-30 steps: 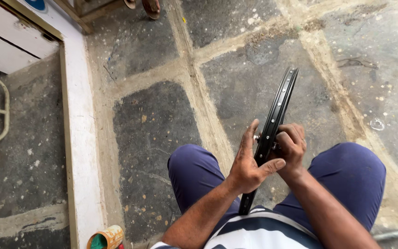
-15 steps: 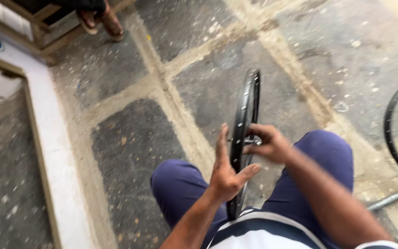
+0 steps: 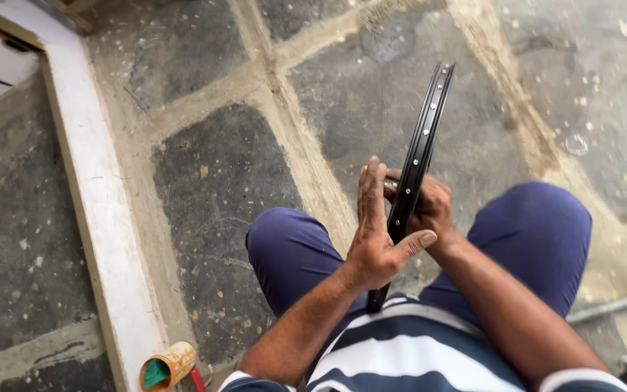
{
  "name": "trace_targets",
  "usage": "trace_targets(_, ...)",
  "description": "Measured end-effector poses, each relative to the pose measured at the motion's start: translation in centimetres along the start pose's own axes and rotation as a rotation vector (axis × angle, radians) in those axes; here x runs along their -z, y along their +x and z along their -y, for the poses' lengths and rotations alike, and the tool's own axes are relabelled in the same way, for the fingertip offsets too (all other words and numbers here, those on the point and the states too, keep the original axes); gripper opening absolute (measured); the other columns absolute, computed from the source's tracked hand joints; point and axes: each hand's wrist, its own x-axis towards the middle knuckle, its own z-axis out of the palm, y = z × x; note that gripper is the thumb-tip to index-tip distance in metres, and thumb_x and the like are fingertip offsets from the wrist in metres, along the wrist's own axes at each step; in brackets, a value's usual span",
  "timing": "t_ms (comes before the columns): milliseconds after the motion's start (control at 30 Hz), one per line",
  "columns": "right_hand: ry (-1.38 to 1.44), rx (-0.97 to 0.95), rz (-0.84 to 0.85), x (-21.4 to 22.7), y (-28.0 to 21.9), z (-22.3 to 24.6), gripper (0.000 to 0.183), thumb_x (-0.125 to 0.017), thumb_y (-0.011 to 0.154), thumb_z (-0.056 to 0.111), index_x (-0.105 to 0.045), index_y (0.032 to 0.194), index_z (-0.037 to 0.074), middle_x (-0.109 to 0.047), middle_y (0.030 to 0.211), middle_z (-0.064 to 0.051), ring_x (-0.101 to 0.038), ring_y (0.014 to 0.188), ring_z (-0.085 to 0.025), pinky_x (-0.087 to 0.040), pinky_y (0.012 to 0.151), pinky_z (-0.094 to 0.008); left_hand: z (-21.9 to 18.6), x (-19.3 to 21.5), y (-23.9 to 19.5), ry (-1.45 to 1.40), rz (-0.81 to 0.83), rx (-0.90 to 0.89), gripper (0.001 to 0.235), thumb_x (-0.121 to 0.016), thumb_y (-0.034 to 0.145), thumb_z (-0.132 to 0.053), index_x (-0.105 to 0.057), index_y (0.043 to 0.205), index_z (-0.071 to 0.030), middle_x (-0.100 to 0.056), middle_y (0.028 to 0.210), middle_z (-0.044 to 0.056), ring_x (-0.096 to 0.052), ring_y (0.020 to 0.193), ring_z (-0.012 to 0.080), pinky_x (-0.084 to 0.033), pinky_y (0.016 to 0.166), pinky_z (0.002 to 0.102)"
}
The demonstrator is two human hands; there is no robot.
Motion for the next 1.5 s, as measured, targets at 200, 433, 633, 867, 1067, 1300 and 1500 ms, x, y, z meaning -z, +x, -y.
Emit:
trace_targets(200,1.029,-0.577,0.63,5.8,1.9,-2.1,0.059,-0.076,0.089,0.014,-0.058,0.142,-0.003,-0.069,0.137,-0.016,-0.067,0.124,-0.023,-0.054,0.105,-0.035,-0.6,0.8,-0.5,-0.068,0.018,0.045,0.116,-0.068,0.097,-0.055,0.008,0.17,-0.006,0.006,0.18,0.025,0.009,0.17,0.0419,-0.004,0.139,0.056)
trace_targets(433,0.136,-0.219,0.113,3.0,0.2,1.0,0.035,-0.086,0.084,0.012,-0.07,0.114,0.002,-0.074,0.097,-0.009,-0.071,0.088,-0.019,-0.057,0.08,-0.033,-0.3,0.7,-0.3,-0.142,0.023,0.064,0.118,-0.069,0.095,-0.056,0.007,0.17,-0.005,0.002,0.179,0.026,0.006,0.17,0.0421,-0.01,0.138,0.056)
trace_targets(633,-0.167,-0.039,-0.131,1.9,-0.8,1.4,0.03,-0.086,0.08,0.012,-0.069,0.102,0.001,-0.073,0.091,-0.011,-0.071,0.082,-0.023,-0.055,0.08,-0.034,-0.3,0.3,-0.3,-0.115,0.012,0.059,0.121,-0.072,0.094,-0.054,0.007,0.169,-0.003,0.001,0.179,0.028,0.005,0.17,0.0429,-0.009,0.139,0.056)
trace_targets(867,0.901,-0.56,0.208,4.6,-1.2,0.8,0.042,-0.063,0.105,0.02,-0.062,0.14,-0.002,-0.069,0.132,-0.013,-0.063,0.127,-0.02,-0.048,0.113,-0.035,-0.4,0.7,-0.3,-0.143,0.033,0.093,0.122,-0.073,0.093,-0.053,0.007,0.169,-0.002,0.0,0.177,0.029,0.004,0.168,0.0429,-0.009,0.137,0.055)
trace_targets(1067,0.306,-0.233,0.372,5.7,1.5,1.6,0.049,-0.079,0.088,0.036,-0.068,0.121,0.002,-0.075,0.109,-0.007,-0.074,0.101,-0.021,-0.06,0.092,-0.039,-0.7,0.8,-0.3,-0.207,0.019,0.092,0.119,-0.072,0.094,-0.055,0.004,0.169,-0.002,-0.003,0.178,0.028,-0.003,0.169,0.0426,-0.011,0.138,0.054)
trace_targets(1300,-0.214,-0.053,-0.183,1.4,-1.8,0.8,0.033,-0.089,0.079,0.018,-0.065,0.097,0.003,-0.069,0.089,-0.01,-0.065,0.088,-0.021,-0.047,0.081,-0.035,-1.0,0.6,-0.4,-0.124,-0.02,0.073,0.119,-0.073,0.092,-0.055,0.0,0.169,-0.001,-0.008,0.177,0.028,-0.007,0.169,0.0416,-0.015,0.138,0.052)
trace_targets(1500,0.82,-0.56,0.206,4.5,-1.1,0.9,0.036,-0.07,0.098,0.018,-0.065,0.128,-0.001,-0.072,0.119,-0.011,-0.067,0.115,-0.02,-0.055,0.105,-0.036,-0.3,0.6,-0.4,-0.159,0.009,0.071,0.118,-0.073,0.094,-0.054,0.002,0.17,-0.003,-0.006,0.178,0.028,-0.005,0.17,0.0413,-0.013,0.139,0.054)
